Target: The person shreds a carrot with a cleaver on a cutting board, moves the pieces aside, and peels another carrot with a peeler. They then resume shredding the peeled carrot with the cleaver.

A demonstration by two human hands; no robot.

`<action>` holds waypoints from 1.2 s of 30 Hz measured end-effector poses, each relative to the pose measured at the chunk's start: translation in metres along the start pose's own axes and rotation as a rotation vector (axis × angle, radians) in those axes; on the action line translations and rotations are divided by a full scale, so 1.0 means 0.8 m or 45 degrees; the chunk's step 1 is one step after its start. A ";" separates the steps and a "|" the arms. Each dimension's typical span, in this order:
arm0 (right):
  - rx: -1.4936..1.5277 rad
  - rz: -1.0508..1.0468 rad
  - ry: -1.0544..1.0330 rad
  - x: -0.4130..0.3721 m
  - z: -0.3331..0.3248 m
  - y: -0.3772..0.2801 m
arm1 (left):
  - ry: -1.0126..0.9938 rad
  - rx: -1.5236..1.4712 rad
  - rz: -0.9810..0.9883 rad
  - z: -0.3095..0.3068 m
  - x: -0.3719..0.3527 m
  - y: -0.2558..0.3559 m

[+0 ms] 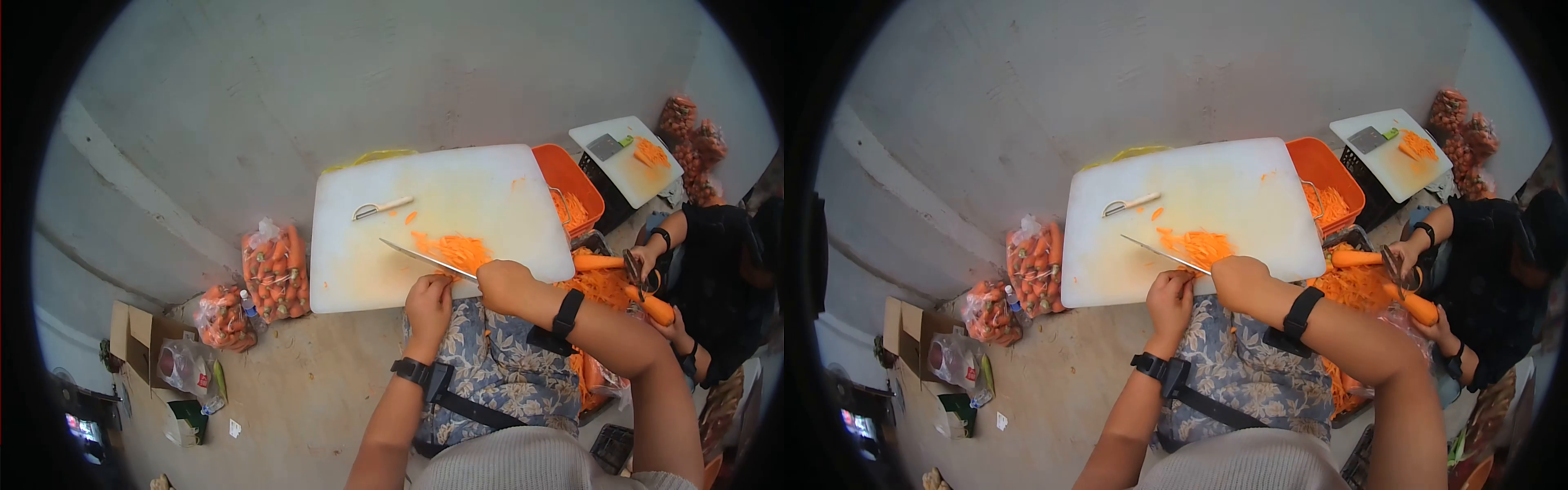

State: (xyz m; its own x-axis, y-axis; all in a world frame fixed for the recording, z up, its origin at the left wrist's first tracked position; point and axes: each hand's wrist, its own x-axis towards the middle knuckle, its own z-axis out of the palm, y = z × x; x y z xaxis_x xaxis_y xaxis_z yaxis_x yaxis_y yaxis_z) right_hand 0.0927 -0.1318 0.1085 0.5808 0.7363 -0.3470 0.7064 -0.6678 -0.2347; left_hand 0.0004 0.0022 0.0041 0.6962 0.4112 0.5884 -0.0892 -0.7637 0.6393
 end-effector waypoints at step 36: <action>0.207 -0.009 0.226 0.025 0.032 -0.008 | 0.006 0.037 0.011 0.006 -0.003 -0.004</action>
State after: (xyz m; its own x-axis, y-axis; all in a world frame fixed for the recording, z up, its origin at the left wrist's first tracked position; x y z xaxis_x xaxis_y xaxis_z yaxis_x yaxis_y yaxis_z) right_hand 0.0897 -0.1158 0.0796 0.6482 0.7390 -0.1835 0.6444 -0.6608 -0.3849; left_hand 0.0024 0.0011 -0.0014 0.6922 0.4070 0.5960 -0.0745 -0.7811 0.6199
